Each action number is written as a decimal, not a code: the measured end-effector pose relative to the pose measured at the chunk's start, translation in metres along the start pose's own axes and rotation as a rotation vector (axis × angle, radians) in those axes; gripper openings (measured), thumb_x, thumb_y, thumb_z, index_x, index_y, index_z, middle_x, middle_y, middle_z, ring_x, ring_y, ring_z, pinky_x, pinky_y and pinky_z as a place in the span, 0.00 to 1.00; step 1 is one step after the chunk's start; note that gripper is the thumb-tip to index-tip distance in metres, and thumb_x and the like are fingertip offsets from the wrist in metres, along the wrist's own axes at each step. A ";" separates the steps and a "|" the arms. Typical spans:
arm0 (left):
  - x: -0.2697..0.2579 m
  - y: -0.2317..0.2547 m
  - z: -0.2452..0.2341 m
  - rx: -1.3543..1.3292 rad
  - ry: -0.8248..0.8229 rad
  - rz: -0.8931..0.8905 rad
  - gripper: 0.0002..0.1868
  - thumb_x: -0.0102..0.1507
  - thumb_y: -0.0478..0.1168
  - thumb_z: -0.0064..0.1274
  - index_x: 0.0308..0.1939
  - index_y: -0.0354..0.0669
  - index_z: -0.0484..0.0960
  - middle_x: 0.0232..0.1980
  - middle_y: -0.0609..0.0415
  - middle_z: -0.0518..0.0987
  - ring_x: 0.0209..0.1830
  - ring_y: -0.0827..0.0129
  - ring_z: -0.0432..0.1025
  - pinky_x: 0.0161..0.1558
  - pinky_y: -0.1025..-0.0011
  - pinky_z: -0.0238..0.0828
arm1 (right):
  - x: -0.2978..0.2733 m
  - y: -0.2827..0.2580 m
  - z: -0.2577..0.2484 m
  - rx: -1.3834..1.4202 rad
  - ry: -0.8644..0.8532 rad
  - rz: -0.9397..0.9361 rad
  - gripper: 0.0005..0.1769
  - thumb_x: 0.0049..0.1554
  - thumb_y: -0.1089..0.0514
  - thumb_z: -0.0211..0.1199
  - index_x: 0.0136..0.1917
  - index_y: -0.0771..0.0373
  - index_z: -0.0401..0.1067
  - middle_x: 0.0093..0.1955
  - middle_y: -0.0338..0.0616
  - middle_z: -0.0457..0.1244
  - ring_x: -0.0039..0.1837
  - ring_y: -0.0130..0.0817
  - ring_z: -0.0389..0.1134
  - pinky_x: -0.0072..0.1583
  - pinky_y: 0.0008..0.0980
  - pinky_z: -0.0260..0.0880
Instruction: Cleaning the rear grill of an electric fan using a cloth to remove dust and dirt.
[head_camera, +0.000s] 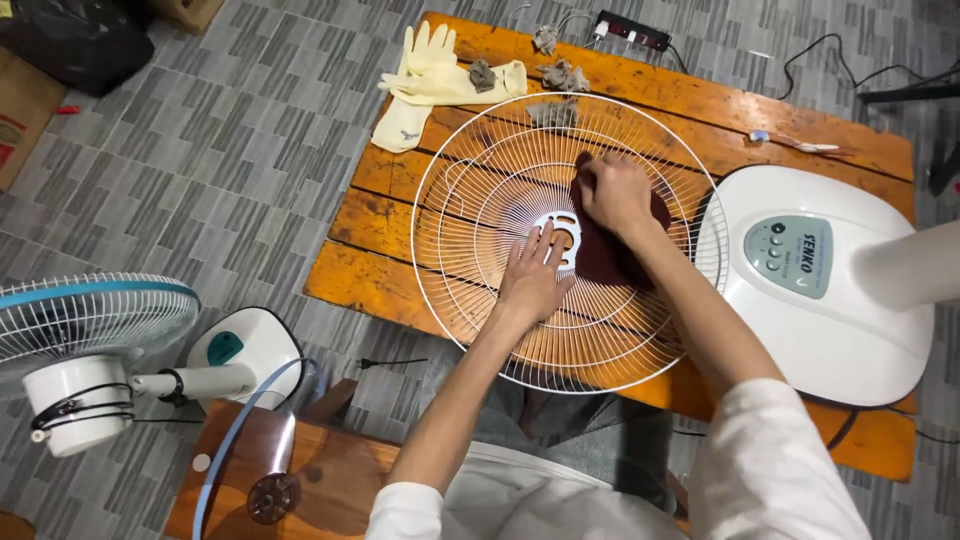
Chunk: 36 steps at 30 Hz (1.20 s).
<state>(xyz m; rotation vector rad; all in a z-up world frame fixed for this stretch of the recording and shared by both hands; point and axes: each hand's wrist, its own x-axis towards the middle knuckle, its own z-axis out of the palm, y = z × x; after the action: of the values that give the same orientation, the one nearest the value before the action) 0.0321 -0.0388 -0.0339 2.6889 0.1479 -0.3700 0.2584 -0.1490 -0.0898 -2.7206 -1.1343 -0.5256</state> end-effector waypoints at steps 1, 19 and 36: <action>0.000 0.001 0.002 -0.008 0.003 -0.001 0.39 0.70 0.58 0.39 0.80 0.44 0.52 0.85 0.46 0.41 0.85 0.52 0.35 0.78 0.47 0.31 | -0.004 -0.004 -0.020 -0.005 -0.003 -0.006 0.10 0.53 0.49 0.69 0.49 0.46 0.81 0.44 0.39 0.67 0.49 0.44 0.73 0.48 0.40 0.75; 0.000 -0.002 0.009 0.036 0.030 0.016 0.40 0.69 0.61 0.40 0.80 0.44 0.53 0.85 0.46 0.42 0.85 0.52 0.36 0.78 0.47 0.33 | -0.082 0.019 -0.160 -0.271 0.009 0.022 0.10 0.61 0.45 0.65 0.52 0.46 0.81 0.52 0.42 0.67 0.58 0.44 0.70 0.56 0.40 0.69; 0.001 0.000 0.006 0.006 0.048 0.023 0.40 0.69 0.61 0.40 0.79 0.44 0.54 0.84 0.45 0.44 0.84 0.51 0.37 0.78 0.45 0.33 | -0.017 0.022 -0.003 0.264 -0.178 0.135 0.12 0.56 0.50 0.67 0.54 0.49 0.81 0.49 0.48 0.71 0.55 0.52 0.74 0.57 0.48 0.74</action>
<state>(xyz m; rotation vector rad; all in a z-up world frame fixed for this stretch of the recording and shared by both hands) 0.0313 -0.0408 -0.0391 2.7046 0.1296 -0.2996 0.2625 -0.1764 -0.0931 -2.6252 -0.9680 -0.1070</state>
